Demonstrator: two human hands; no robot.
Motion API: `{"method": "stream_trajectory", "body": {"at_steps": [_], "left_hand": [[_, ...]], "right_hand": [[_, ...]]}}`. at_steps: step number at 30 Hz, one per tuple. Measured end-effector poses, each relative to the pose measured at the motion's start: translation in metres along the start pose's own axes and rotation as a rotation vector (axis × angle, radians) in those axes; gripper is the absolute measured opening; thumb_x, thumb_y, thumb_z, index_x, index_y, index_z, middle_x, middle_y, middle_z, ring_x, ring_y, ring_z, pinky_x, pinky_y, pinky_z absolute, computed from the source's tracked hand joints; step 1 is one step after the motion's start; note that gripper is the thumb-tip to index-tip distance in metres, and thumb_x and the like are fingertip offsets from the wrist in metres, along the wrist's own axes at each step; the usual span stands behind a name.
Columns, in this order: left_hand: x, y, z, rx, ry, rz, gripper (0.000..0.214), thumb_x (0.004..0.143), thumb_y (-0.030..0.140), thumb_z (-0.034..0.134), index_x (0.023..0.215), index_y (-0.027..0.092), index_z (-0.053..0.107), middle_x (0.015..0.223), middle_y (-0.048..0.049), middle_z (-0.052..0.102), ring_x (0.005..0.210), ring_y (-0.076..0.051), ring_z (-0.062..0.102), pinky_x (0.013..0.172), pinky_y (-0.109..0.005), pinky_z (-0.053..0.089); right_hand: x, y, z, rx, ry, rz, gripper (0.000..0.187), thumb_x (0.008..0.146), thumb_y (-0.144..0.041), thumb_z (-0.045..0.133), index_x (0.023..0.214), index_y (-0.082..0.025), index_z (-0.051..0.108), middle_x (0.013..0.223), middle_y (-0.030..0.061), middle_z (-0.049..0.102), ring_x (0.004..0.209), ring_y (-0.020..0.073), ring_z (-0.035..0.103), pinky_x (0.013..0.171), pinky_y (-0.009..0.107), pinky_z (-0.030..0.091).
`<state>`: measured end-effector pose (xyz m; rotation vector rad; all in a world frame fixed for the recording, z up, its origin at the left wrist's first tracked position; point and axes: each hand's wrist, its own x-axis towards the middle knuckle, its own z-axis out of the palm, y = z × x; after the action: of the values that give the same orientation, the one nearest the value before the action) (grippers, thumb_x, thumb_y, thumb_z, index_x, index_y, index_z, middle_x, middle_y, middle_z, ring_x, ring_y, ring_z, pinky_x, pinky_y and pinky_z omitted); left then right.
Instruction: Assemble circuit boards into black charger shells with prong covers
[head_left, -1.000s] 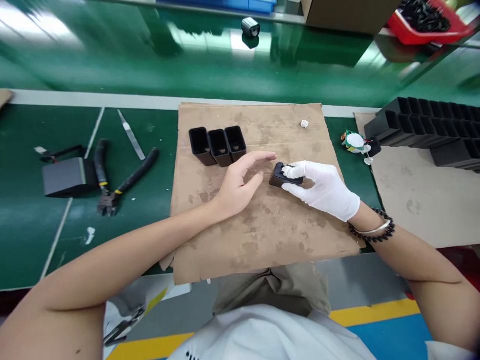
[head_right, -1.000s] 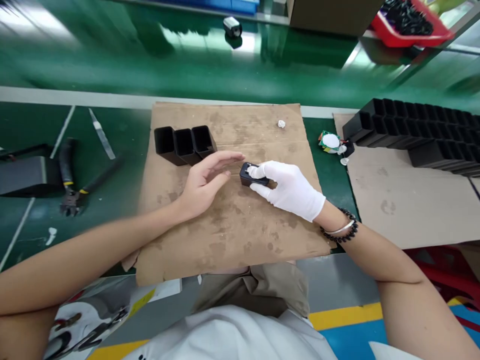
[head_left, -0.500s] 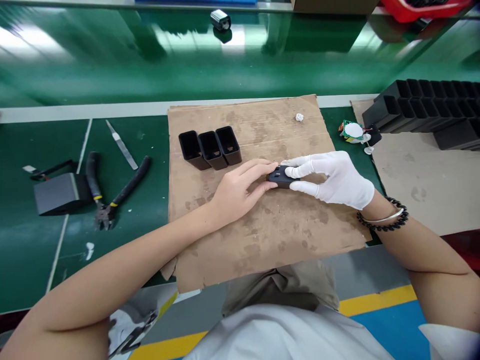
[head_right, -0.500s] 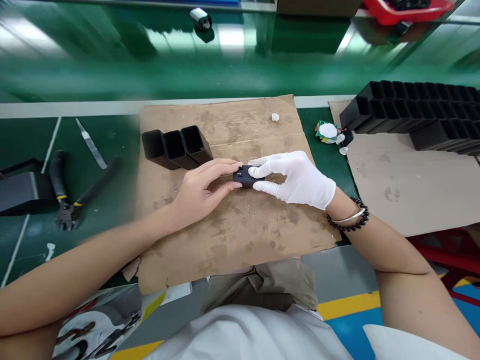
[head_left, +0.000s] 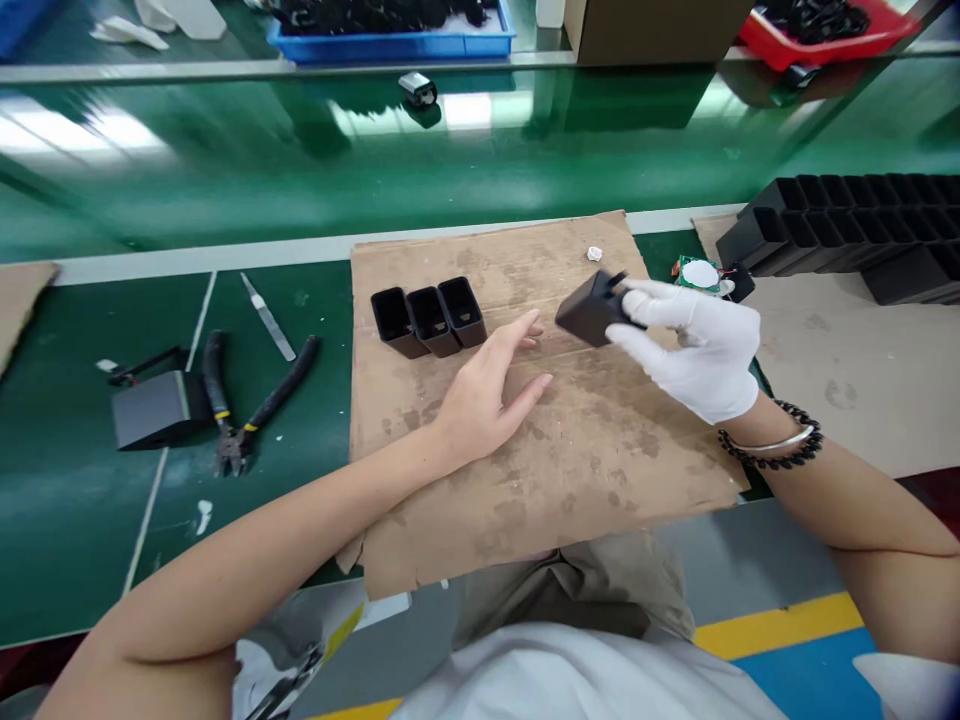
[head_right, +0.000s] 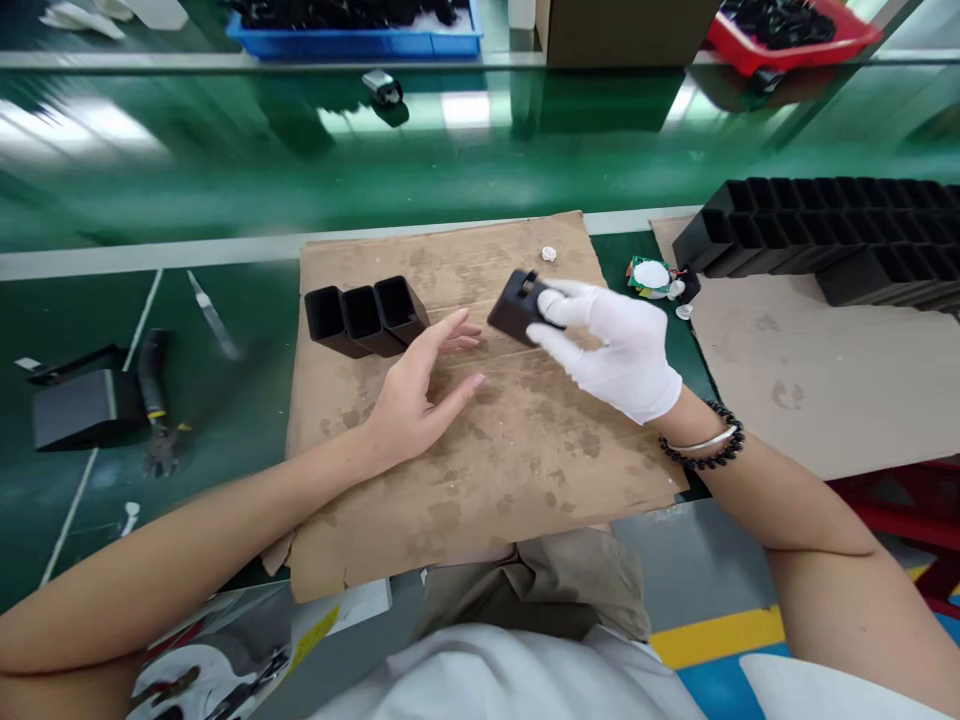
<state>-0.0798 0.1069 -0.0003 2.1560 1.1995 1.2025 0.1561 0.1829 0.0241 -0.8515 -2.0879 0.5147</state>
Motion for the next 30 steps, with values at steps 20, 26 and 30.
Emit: {"method": "stream_trajectory", "body": {"at_steps": [20, 26, 30], "left_hand": [[0.005, 0.003, -0.003, 0.114, -0.216, -0.005, 0.022, 0.099, 0.018, 0.049, 0.113, 0.017, 0.066, 0.122, -0.0152, 0.071, 0.116, -0.028, 0.069, 0.102, -0.048, 0.058], [-0.005, -0.003, 0.002, 0.05, -0.072, -0.004, 0.074, 0.101, 0.028, 0.056, 0.164, 0.024, 0.016, 0.148, -0.018, 0.057, 0.127, -0.028, 0.065, 0.108, -0.046, 0.056], [-0.004, -0.002, 0.002, 0.061, -0.069, 0.044, 0.075, 0.103, 0.028, 0.055, 0.165, 0.028, 0.013, 0.154, -0.0174, 0.051, 0.126, -0.026, 0.066, 0.106, -0.043, 0.058]], "right_hand": [[0.028, -0.003, 0.001, 1.379, 0.048, 1.208, 0.022, 0.102, -0.026, 0.056, 0.095, -0.016, 0.075, 0.088, 0.0029, 0.079, 0.075, 0.0111, 0.078, 0.075, 0.016, 0.065], [0.02, -0.025, 0.001, 1.5, -0.044, 1.38, 0.031, 0.11, -0.026, 0.041, 0.116, -0.011, 0.068, 0.087, 0.0052, 0.079, 0.071, 0.0122, 0.078, 0.073, 0.017, 0.065], [0.02, -0.034, 0.002, 1.569, -0.125, 1.427, 0.033, 0.111, -0.028, 0.04, 0.127, -0.01, 0.062, 0.088, 0.0069, 0.079, 0.069, 0.0136, 0.077, 0.069, 0.02, 0.066]]}}
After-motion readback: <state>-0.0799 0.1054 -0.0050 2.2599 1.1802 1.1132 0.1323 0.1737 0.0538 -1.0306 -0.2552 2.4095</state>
